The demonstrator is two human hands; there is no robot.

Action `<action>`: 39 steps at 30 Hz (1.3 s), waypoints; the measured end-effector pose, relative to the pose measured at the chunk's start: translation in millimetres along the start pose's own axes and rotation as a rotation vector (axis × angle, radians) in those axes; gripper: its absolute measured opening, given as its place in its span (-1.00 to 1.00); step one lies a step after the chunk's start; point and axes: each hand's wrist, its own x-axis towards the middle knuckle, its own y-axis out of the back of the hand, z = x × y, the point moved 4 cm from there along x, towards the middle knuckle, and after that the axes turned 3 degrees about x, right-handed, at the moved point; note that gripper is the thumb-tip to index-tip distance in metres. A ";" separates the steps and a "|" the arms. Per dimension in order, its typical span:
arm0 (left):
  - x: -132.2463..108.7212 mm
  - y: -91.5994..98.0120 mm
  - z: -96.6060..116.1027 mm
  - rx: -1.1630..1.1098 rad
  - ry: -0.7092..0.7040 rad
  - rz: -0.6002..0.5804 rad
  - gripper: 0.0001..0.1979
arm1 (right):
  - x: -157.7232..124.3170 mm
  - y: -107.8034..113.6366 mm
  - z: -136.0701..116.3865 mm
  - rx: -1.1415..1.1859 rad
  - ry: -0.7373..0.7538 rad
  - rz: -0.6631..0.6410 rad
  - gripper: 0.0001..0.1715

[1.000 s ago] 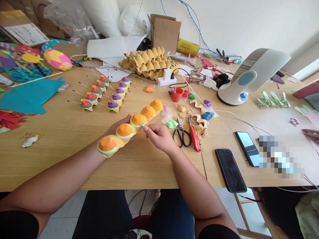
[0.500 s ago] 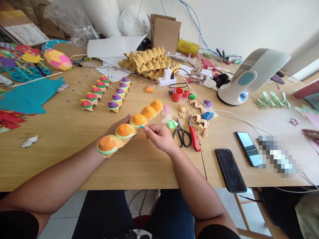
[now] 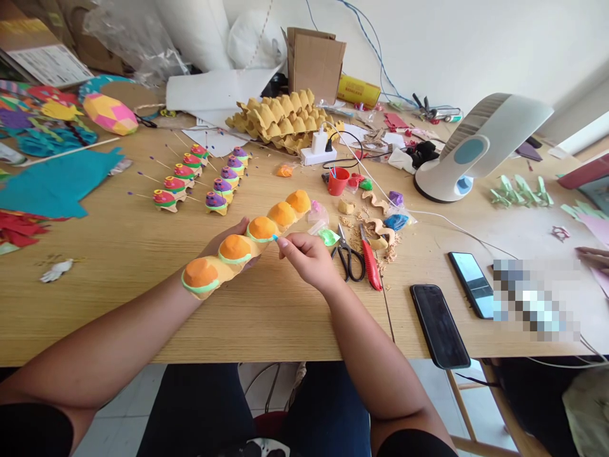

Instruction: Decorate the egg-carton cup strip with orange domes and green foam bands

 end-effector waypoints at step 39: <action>1.0 -3.5 0.9 0.040 -0.037 0.026 -0.66 | -1.4 5.8 5.1 -0.283 0.078 0.069 -0.39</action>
